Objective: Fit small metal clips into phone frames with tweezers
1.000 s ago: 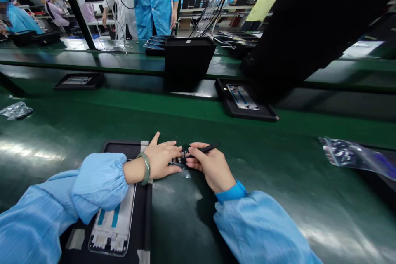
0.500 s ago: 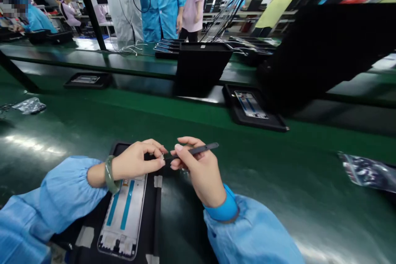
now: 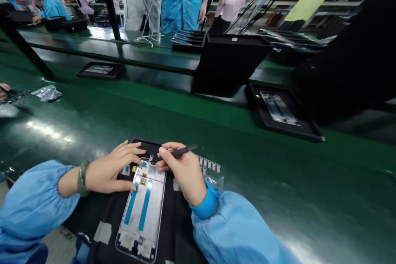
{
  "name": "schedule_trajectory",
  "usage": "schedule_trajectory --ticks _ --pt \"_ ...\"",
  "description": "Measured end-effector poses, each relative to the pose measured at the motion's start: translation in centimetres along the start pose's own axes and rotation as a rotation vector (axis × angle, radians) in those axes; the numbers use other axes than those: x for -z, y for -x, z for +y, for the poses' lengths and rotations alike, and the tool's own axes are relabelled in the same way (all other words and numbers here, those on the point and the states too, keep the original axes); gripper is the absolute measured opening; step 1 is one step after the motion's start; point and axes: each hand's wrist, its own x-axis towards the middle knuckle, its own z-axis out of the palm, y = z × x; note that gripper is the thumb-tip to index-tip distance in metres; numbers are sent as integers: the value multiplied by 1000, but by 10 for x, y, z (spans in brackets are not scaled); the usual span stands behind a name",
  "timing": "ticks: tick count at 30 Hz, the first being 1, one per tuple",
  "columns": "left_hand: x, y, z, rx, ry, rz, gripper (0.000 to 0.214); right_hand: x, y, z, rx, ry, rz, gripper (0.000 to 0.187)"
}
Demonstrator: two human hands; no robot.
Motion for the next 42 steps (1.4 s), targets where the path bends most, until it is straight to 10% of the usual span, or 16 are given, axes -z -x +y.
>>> schedule_trajectory --ticks 42 --pt "-13 1 9 -32 -218 43 44 -4 5 9 174 527 -57 26"
